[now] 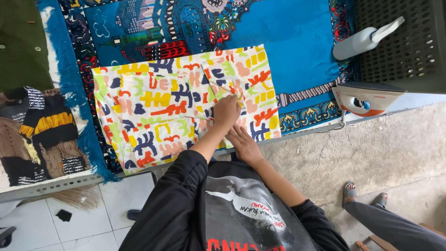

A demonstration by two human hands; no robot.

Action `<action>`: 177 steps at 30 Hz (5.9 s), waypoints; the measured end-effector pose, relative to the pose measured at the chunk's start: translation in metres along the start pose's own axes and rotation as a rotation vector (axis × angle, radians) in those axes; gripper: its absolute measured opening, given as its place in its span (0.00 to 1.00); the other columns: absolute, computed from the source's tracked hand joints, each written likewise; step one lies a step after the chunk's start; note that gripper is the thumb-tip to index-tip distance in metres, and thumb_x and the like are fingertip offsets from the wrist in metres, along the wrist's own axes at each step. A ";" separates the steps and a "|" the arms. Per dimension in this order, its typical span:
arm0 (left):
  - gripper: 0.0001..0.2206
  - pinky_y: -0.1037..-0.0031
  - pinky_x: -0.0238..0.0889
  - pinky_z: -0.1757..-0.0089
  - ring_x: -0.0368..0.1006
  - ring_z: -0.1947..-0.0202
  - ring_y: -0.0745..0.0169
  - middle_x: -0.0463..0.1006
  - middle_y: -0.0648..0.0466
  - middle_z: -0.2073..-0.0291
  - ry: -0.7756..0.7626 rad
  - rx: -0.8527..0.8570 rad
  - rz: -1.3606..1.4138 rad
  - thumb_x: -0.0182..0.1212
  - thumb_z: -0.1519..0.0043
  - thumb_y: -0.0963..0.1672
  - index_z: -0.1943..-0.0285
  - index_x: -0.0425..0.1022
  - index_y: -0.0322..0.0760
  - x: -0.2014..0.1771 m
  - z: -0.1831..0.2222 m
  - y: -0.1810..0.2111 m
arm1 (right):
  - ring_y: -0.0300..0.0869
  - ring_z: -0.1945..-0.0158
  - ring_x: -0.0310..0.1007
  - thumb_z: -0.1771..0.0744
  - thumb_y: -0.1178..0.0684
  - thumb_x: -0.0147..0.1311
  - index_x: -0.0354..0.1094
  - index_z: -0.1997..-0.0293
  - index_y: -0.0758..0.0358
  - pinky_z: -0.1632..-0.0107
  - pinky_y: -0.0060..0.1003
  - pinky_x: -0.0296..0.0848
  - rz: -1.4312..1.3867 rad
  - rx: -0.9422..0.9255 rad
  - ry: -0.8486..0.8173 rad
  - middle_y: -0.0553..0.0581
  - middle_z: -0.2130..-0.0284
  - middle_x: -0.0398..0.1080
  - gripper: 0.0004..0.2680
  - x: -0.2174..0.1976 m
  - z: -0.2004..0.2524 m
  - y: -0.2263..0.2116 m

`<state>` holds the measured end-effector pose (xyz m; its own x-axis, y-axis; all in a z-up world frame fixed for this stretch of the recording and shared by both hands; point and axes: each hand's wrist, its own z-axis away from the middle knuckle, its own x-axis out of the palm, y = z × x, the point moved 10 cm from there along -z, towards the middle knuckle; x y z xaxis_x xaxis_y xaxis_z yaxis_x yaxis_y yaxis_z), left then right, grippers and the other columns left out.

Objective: A person irons a piece of patterned fabric on a flat surface and then folds it into a compact shape.

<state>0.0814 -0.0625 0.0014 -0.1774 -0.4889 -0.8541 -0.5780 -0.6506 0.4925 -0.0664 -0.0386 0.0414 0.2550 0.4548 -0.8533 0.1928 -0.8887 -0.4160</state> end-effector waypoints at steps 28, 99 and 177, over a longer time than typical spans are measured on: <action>0.06 0.67 0.72 0.63 0.77 0.62 0.54 0.73 0.51 0.66 -0.184 -0.164 0.012 0.53 0.35 0.43 0.54 0.75 0.39 -0.018 -0.009 -0.039 | 0.63 0.26 0.50 0.30 0.47 0.50 0.60 0.30 0.67 0.28 0.54 0.49 0.230 0.446 0.113 0.73 0.30 0.56 0.21 -0.053 0.040 0.082; 0.15 0.58 0.61 0.52 0.66 0.50 0.48 0.69 0.49 0.54 -0.223 -0.032 -0.009 0.68 0.39 0.46 0.46 0.78 0.37 -0.030 -0.061 -0.056 | 0.62 0.32 0.60 0.29 0.54 0.50 0.67 0.34 0.64 0.35 0.50 0.62 0.286 0.314 0.168 0.68 0.35 0.64 0.14 -0.076 -0.056 0.182; 0.34 0.51 0.17 0.30 0.35 0.21 0.47 0.43 0.41 0.20 -0.124 0.027 -0.151 0.41 0.29 0.57 0.19 0.47 0.35 -0.006 0.116 0.004 | 0.54 0.20 0.30 0.29 0.30 0.33 0.41 0.21 0.65 0.24 0.58 0.24 0.226 0.393 -0.307 0.66 0.22 0.38 0.31 -0.008 0.039 0.160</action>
<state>-0.0119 0.0049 -0.0108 -0.1826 -0.3108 -0.9328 -0.6266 -0.6943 0.3540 -0.0749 -0.1864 -0.0304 -0.0509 0.2646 -0.9630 -0.2183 -0.9439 -0.2478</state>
